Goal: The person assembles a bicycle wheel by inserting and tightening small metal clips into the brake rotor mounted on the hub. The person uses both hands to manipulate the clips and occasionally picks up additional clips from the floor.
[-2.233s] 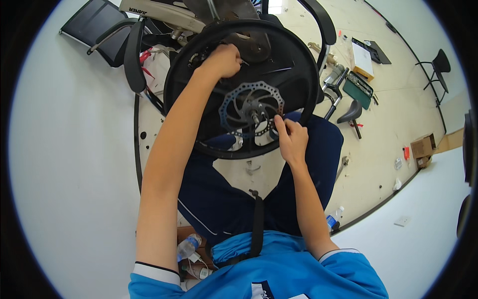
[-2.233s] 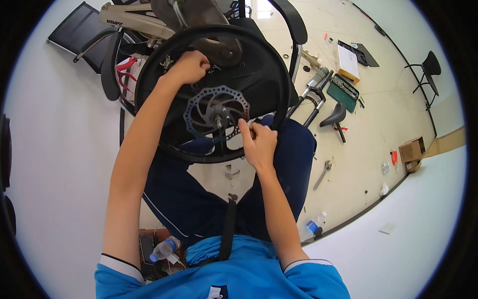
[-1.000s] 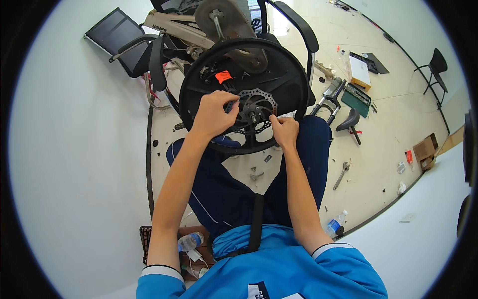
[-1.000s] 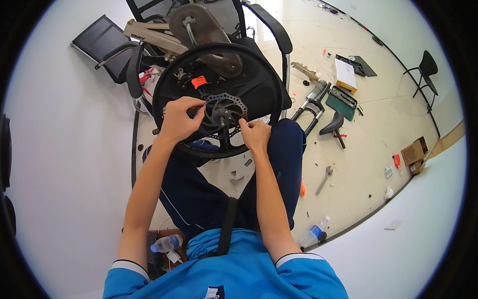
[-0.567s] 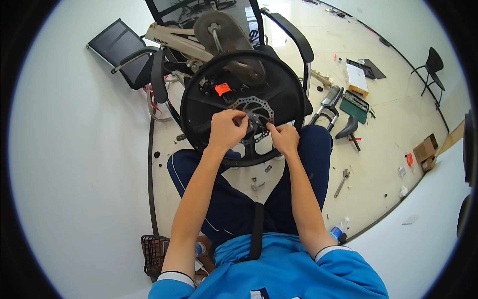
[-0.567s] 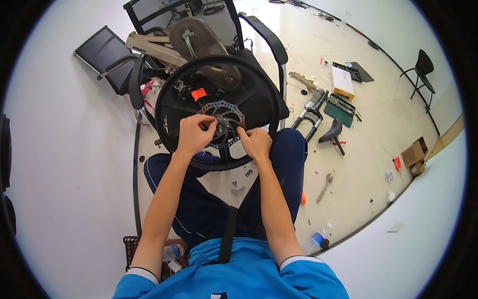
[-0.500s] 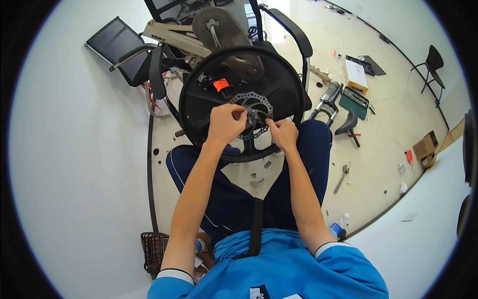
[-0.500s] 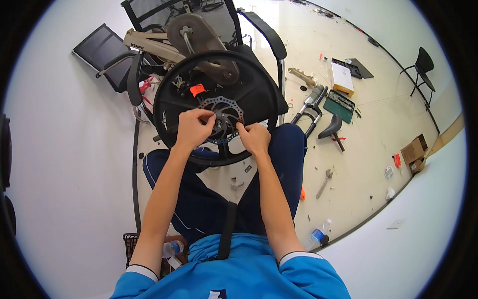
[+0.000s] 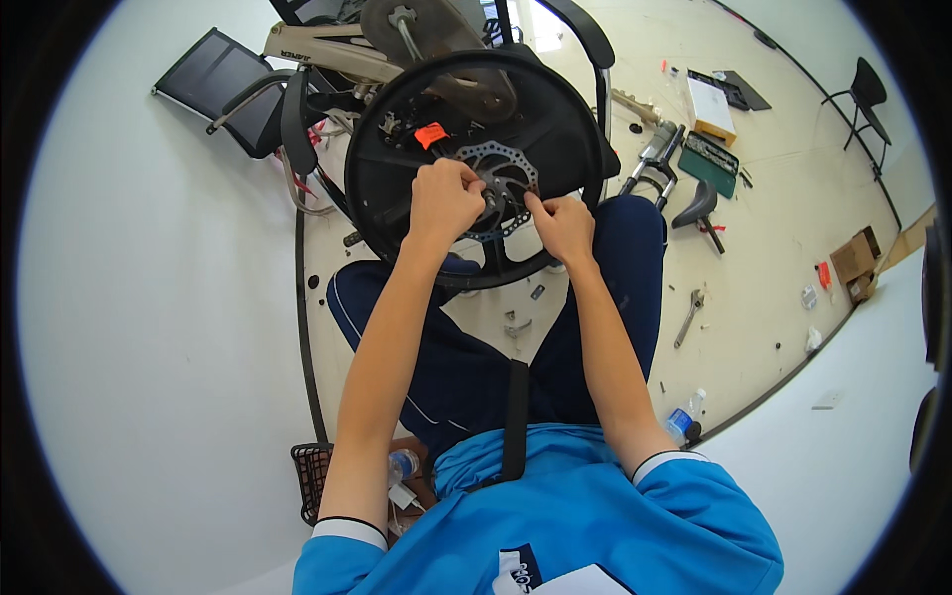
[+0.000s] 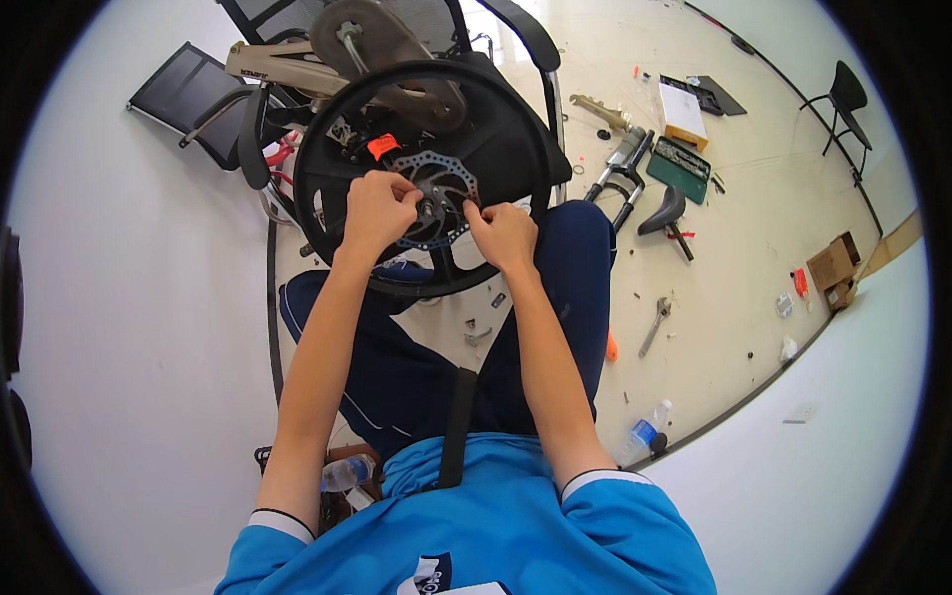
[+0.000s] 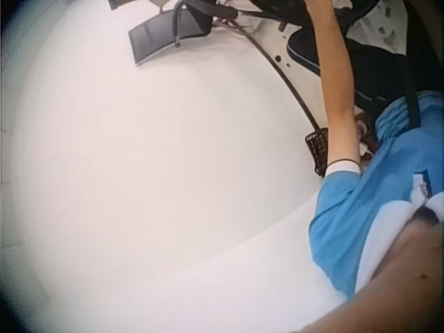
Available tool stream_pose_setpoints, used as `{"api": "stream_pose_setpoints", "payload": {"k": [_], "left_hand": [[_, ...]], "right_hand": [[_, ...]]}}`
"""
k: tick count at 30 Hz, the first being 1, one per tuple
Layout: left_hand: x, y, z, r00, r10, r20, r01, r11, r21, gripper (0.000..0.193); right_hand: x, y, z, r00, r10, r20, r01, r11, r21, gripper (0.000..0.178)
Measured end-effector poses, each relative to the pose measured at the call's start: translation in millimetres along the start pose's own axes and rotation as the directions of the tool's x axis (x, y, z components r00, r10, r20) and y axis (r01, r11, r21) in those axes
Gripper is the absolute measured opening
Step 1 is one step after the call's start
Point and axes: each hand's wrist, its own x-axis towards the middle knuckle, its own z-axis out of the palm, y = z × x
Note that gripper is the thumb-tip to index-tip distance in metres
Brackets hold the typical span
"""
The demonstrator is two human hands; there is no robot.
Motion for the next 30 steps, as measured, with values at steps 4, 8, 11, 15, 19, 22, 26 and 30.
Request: {"api": "stream_pose_setpoints", "payload": {"k": [4,8,11,15,19,22,26,30], "left_hand": [[-3,-1,0,1.000,-0.025,-0.002,0.025,0.999,-0.026,0.012],[-2,-4,-1,0.999,-0.052,0.008,0.052,0.997,-0.053,0.014],[1,-7,-4,0.997,-0.073,0.038,0.075,0.995,-0.061,0.014],[8,-6,-10,0.989,-0.104,0.102,0.110,0.993,-0.047,0.015],[8,-9,-5,0.997,-0.069,0.035,0.071,0.995,-0.067,0.015],[6,-5,-1,0.998,-0.064,0.009,0.065,0.993,-0.095,0.015],[0,-13,1,0.999,0.022,-0.043,-0.027,0.993,-0.117,0.012],[-10,-19,3,0.988,0.124,-0.087,-0.129,0.990,-0.062,0.011]], "right_hand": [[-10,-13,-1,0.961,-0.258,-0.096,0.263,0.964,0.041,0.040],[-7,-26,9,0.915,-0.385,-0.120,0.399,0.906,0.138,0.032],[0,-27,12,0.913,-0.393,-0.107,0.406,0.902,0.147,0.030],[0,-23,11,0.886,-0.452,-0.098,0.461,0.882,0.096,0.026],[-8,-39,1,0.872,-0.470,-0.138,0.490,0.840,0.231,0.024],[2,-36,-9,0.959,-0.239,-0.151,0.280,0.718,0.638,0.029],[13,-38,-46,0.982,-0.187,0.010,0.060,0.366,0.929,0.030],[8,-56,-65,0.979,-0.198,-0.052,0.142,0.477,0.868,0.025]]}}
